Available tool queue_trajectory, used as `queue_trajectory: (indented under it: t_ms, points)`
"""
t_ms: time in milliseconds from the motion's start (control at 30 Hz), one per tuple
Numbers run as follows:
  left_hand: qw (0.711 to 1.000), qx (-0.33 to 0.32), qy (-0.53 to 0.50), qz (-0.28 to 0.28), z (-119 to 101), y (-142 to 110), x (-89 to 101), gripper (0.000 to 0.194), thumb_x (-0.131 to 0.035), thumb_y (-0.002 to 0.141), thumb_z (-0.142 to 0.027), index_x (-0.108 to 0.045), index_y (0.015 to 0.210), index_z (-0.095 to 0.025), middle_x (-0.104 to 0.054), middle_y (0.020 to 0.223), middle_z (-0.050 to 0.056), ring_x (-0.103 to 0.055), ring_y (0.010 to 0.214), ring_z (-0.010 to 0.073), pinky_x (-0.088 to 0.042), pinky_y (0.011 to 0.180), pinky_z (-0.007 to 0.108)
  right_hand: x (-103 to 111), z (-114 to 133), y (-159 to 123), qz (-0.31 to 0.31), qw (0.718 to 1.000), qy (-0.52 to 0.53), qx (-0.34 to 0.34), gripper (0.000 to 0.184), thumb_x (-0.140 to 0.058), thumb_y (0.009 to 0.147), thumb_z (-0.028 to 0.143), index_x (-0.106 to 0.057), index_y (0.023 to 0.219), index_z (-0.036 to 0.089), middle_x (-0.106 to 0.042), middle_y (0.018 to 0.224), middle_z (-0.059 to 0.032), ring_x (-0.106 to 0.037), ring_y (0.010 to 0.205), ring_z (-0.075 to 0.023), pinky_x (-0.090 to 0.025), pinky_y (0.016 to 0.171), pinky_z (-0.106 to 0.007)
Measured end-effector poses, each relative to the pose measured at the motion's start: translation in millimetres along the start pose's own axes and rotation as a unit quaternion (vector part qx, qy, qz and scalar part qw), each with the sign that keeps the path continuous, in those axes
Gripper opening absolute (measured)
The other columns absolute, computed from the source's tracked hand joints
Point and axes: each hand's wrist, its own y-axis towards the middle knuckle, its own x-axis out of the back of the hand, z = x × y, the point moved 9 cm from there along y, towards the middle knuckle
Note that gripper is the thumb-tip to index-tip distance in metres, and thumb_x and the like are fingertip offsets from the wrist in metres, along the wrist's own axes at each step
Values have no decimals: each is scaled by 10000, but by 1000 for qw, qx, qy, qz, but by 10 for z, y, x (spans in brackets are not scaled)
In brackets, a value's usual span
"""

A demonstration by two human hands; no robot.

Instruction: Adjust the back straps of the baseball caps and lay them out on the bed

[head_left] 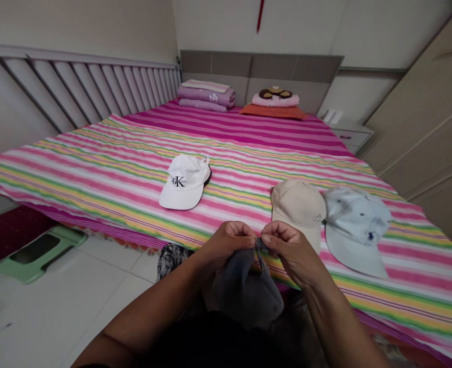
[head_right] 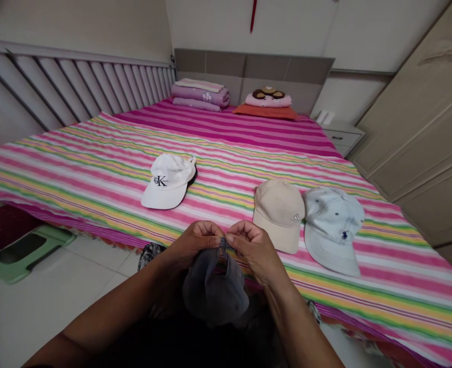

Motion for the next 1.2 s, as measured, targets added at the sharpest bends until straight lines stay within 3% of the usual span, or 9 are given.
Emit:
queue_trajectory:
  t_ms: [133,267,533,700,933,1200]
  points:
    - [1000,5,-28,12,-10,1,13,280,-747,546,-280,-591,688,-98,-580,563,9,-494,454,72,-369,471,195,-41,63,-84,16,995,-90,25,368,-720,608,333,-571,913,190,-345,470,93,-269,418,-64,-189,395,-206]
    - [996,22,-78,40,1,8,-16,267,-747,545,-271,-585,677,-106,-597,579,19,-519,457,86,-396,464,200,-37,74,-131,18,983,-171,57,527,-717,615,324,-514,1091,219,-417,531,71,-347,454,-91,-272,422,-220]
    - [989,41,-129,55,82,26,-52,278,-770,505,-240,-561,632,-109,-570,550,-1,-511,448,75,-408,466,191,-122,314,-246,-47,940,-245,231,90,-638,705,266,-634,779,215,-572,814,-38,-518,685,-169,-405,589,-280]
    - [988,32,-141,61,101,28,-57,291,-764,514,-213,-534,669,-123,-592,605,10,-541,488,91,-416,487,197,-141,295,-253,-50,944,-237,224,120,-642,703,266,-621,811,218,-567,799,-34,-520,677,-174,-412,587,-287]
    - [985,21,-161,60,94,24,-92,327,-750,519,-173,-443,626,-144,-544,551,-24,-505,452,77,-387,450,175,-205,268,-262,-29,943,-226,241,117,-614,737,230,-621,853,230,-577,878,-46,-547,829,-202,-432,710,-315]
    - [990,12,-130,43,50,3,-55,191,-666,559,-123,-527,689,-136,-573,622,4,-533,533,95,-402,510,193,-233,363,-329,-49,905,-313,284,72,-587,755,198,-622,812,226,-588,849,-49,-569,771,-191,-448,646,-293]
